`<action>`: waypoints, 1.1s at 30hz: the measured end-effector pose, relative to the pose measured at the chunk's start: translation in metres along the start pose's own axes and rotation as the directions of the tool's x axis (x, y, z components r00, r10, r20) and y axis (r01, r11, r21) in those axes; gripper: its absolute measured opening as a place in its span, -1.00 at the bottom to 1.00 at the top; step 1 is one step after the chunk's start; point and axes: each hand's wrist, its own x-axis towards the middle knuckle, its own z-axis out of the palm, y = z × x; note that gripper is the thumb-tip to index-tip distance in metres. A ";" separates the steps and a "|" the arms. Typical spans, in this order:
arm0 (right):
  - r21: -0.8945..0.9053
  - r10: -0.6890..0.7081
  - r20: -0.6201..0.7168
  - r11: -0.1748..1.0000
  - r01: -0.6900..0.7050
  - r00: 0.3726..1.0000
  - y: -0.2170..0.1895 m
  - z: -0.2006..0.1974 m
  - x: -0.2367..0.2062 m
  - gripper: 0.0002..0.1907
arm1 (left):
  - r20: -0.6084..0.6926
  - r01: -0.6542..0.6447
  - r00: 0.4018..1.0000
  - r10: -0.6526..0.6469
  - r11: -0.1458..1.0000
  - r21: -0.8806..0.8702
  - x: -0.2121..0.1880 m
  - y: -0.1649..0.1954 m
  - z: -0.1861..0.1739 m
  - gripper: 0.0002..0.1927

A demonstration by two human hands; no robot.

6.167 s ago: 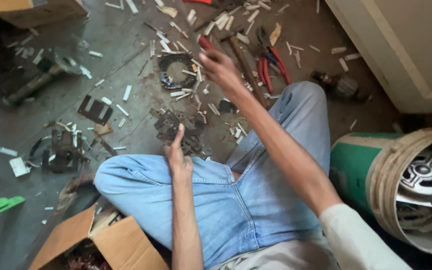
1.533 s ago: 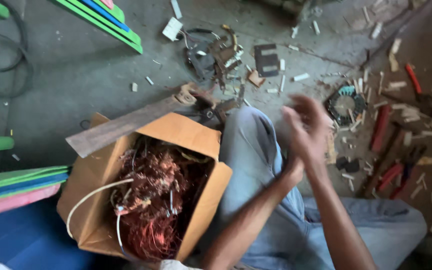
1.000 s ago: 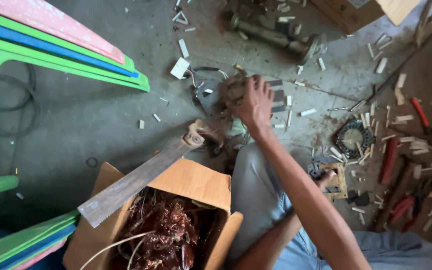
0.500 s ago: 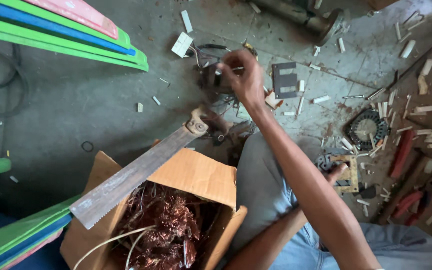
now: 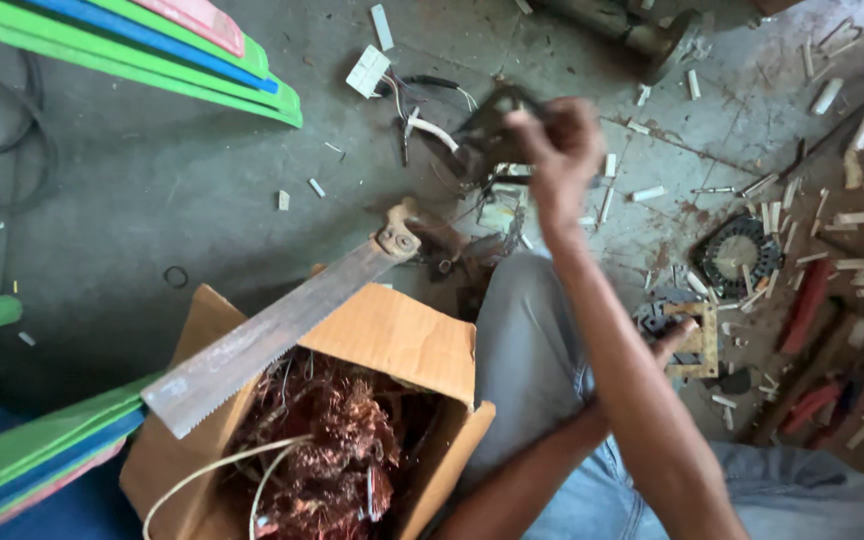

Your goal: The person sits on the floor of a workshop dismantling small electric motors by hand, pulling apart housings, stators and rotors, and tearing out copper windings. They place the extracted copper coils into a cardboard box and toss scrap metal parts into a bucket.

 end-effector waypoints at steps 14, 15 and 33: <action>0.397 0.364 0.193 0.820 -0.412 0.911 -0.025 -0.215 -0.073 -0.81 | -0.057 -0.164 0.984 0.167 0.985 0.051 -0.042 -0.021 0.027 -0.75; 0.319 0.384 0.185 0.847 -0.425 0.905 -0.027 -0.221 -0.083 -0.80 | -0.063 -0.117 0.991 0.116 0.993 -0.013 -0.046 -0.022 0.025 -0.76; -0.163 0.030 -0.261 0.984 -0.075 0.965 -0.075 -0.418 -0.281 -0.60 | 0.039 0.006 0.999 -0.015 0.976 0.217 -0.076 -0.075 0.032 -0.45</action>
